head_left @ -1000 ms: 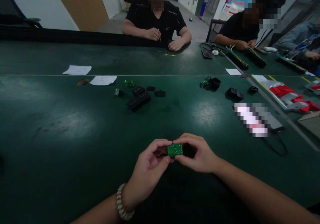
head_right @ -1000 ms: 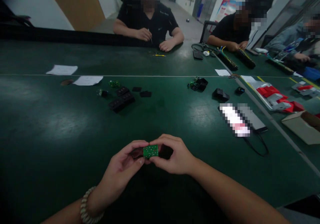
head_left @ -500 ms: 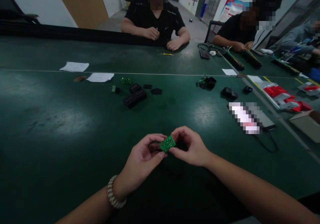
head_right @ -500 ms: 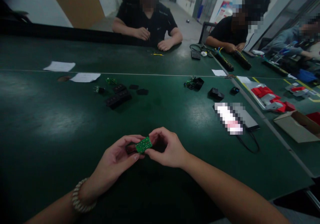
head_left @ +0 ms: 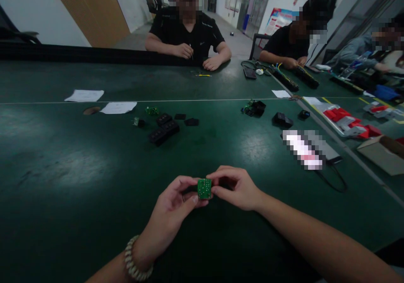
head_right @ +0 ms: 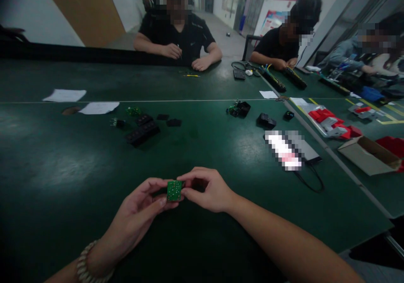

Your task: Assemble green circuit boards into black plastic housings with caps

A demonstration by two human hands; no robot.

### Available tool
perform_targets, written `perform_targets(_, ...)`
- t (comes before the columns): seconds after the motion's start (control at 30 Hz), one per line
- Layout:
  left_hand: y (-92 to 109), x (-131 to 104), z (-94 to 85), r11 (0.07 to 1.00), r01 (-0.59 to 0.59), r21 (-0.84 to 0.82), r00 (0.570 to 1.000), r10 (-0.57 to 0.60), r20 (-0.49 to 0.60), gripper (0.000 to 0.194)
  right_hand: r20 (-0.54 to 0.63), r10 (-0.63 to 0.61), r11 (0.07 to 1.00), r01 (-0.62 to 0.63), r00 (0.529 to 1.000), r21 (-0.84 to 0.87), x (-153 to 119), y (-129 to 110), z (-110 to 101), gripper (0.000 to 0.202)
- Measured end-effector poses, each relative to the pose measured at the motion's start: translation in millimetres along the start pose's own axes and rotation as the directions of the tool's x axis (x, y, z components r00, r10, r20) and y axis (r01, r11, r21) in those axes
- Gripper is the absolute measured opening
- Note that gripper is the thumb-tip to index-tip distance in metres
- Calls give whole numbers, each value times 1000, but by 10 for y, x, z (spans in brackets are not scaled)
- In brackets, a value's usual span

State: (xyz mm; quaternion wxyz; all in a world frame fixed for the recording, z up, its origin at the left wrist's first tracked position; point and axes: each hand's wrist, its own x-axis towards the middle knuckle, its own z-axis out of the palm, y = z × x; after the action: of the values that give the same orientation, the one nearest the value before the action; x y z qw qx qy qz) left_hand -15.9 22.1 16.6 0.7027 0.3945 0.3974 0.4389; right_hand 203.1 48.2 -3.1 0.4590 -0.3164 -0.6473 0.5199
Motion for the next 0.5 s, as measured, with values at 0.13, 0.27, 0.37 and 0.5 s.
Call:
perform_targets(0.13, -11, 29, 16, 1000, 29, -7, 999, -29, -19, 39, 3, 18, 1000, -18, 1000, 23, 12, 9, 1, 26)
perform_targets(0.27, -22, 65, 52, 998, 67, 6, 997, -67, -49, 38, -11, 10, 1000, -10, 1000, 7, 19, -4, 6, 6)
perform_targets(0.37, -31, 93, 80, 997, 71, 2, 994, -71, -86, 28, -7, -37, 999, 36, 999, -27, 23, -40, 9, 12)
perform_targets(0.5, -52, 129, 101, 998, 55, -5, 990, -55, -132, 18, 8, -85, 992, 85, 996, -95, 24, -63, 36, 41)
